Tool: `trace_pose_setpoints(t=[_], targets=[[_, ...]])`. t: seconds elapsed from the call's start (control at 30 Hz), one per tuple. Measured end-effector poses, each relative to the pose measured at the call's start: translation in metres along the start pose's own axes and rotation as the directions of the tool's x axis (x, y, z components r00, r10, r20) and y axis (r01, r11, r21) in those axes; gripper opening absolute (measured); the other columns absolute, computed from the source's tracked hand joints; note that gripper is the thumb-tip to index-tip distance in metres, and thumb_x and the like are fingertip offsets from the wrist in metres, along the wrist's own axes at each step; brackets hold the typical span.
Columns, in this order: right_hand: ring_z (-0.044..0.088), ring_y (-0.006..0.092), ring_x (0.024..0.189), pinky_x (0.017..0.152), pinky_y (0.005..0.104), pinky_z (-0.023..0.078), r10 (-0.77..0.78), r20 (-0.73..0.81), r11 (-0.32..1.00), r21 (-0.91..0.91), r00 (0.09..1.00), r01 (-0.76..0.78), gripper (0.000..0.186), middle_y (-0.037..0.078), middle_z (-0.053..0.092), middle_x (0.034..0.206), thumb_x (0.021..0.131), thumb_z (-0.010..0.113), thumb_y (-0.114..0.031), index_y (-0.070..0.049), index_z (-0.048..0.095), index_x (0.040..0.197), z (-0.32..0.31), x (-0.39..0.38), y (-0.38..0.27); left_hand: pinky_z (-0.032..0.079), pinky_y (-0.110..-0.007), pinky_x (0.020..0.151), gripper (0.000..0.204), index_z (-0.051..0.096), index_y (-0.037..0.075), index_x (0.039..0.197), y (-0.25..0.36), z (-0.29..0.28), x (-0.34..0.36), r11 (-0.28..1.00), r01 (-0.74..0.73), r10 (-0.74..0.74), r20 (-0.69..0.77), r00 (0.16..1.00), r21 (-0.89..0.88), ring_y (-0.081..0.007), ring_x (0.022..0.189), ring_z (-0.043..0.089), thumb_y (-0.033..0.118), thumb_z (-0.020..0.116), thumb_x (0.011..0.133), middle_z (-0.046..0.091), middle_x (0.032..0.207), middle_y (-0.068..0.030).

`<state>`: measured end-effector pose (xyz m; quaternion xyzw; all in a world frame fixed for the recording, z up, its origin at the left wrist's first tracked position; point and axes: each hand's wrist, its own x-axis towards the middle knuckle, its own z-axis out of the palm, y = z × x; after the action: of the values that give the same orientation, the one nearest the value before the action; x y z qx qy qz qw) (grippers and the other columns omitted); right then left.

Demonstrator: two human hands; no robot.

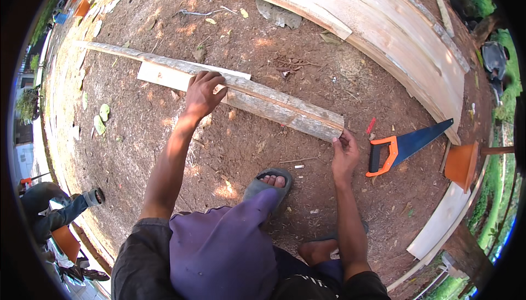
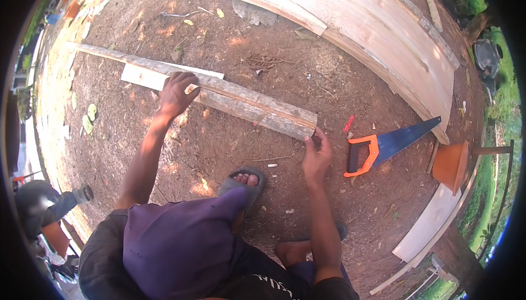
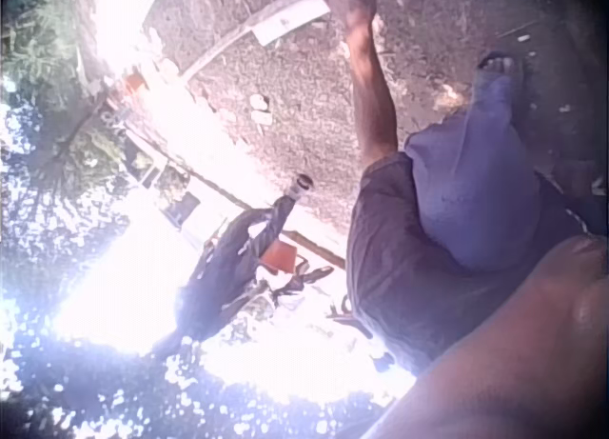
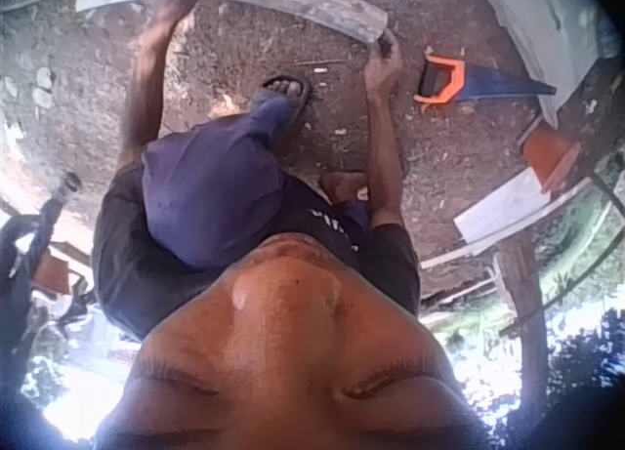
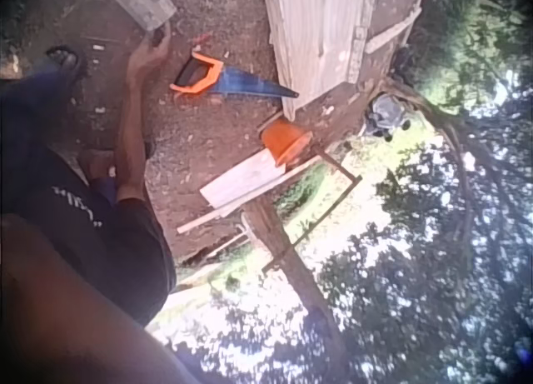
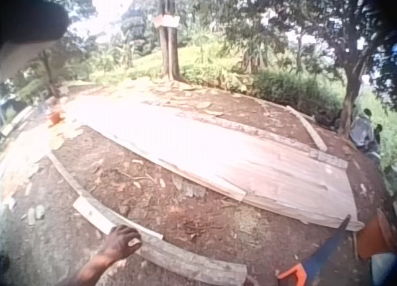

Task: The person uses a hand saw to cut a long wooden plank into smaller pieces. They position the plank on a larger board, saw through it, and then move the cut pieces aside. The person repeats this process multiple times, creating several smaller wooden segments.

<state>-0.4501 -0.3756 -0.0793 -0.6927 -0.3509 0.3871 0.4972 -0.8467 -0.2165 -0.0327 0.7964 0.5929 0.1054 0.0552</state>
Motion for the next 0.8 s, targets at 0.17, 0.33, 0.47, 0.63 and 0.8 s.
trace_pose_setpoints(t=[0.17, 0.33, 0.47, 0.63, 0.8], targets=[[0.063, 0.0166, 0.102, 0.091, 0.0318, 0.052, 0.004, 0.034, 1.000, 0.008, 0.999, -0.004, 0.036, 0.008, 0.067, 0.111, 0.092, 0.067, 0.002, 0.002, 0.061, 0.128, -0.003, -0.001, -0.002, 0.040, -0.044, 0.107, 0.025, 0.073, 0.015, 0.104, 0.003, -0.004, 0.002, 1.000, 0.027, -0.027, 0.058, 0.998, -0.004, -0.0234, 0.119, 0.058, 0.030, 0.078, 0.084, 0.069, 0.119, 0.0000], [0.060, 0.0152, 0.098, 0.085, 0.0299, 0.053, 0.151, 0.222, 0.987, -0.084, 0.963, -0.135, 0.043, 0.006, 0.061, 0.106, 0.089, 0.069, -0.001, 0.001, 0.057, 0.130, -0.031, -0.012, 0.001, 0.041, -0.046, 0.109, 0.040, 0.070, 0.008, 0.114, -0.007, -0.008, 0.012, 0.997, -0.081, 0.080, 0.089, 0.993, 0.009, -0.0291, 0.120, 0.059, 0.030, 0.077, 0.081, 0.068, 0.122, -0.0080], [0.061, 0.0191, 0.100, 0.084, 0.0320, 0.054, 0.153, 0.327, 0.943, -0.331, 0.933, -0.039, 0.044, 0.010, 0.060, 0.107, 0.089, 0.070, -0.006, 0.000, 0.056, 0.129, -0.054, -0.015, -0.020, 0.038, -0.051, 0.113, 0.058, 0.063, 0.001, 0.123, -0.035, 0.008, 0.016, 0.986, -0.168, 0.167, 0.072, 0.983, 0.011, -0.0355, 0.124, 0.057, 0.040, 0.071, 0.081, 0.064, 0.126, -0.0173], [0.062, 0.0284, 0.107, 0.091, 0.0393, 0.051, -0.096, 0.329, 0.822, -0.505, 0.939, 0.261, 0.045, 0.017, 0.061, 0.116, 0.087, 0.072, -0.011, 0.001, 0.056, 0.128, -0.050, -0.004, -0.035, 0.040, -0.049, 0.109, 0.063, 0.059, 0.001, 0.124, -0.051, 0.025, 0.029, 0.970, -0.239, 0.233, 0.125, 0.964, 0.032, -0.0358, 0.120, 0.058, 0.051, 0.064, 0.086, 0.062, 0.125, -0.0181], [0.059, 0.0383, 0.112, 0.098, 0.0455, 0.048, -0.333, 0.227, 0.660, -0.637, 0.915, 0.398, 0.046, 0.021, 0.060, 0.121, 0.086, 0.073, -0.014, 0.001, 0.057, 0.127, -0.061, 0.000, -0.036, 0.045, -0.048, 0.098, 0.058, 0.064, -0.001, 0.115, -0.051, 0.017, 0.056, 0.952, -0.306, 0.305, 0.153, 0.940, -0.014, -0.0355, 0.110, 0.063, 0.051, 0.063, 0.090, 0.067, 0.114, -0.0184]])
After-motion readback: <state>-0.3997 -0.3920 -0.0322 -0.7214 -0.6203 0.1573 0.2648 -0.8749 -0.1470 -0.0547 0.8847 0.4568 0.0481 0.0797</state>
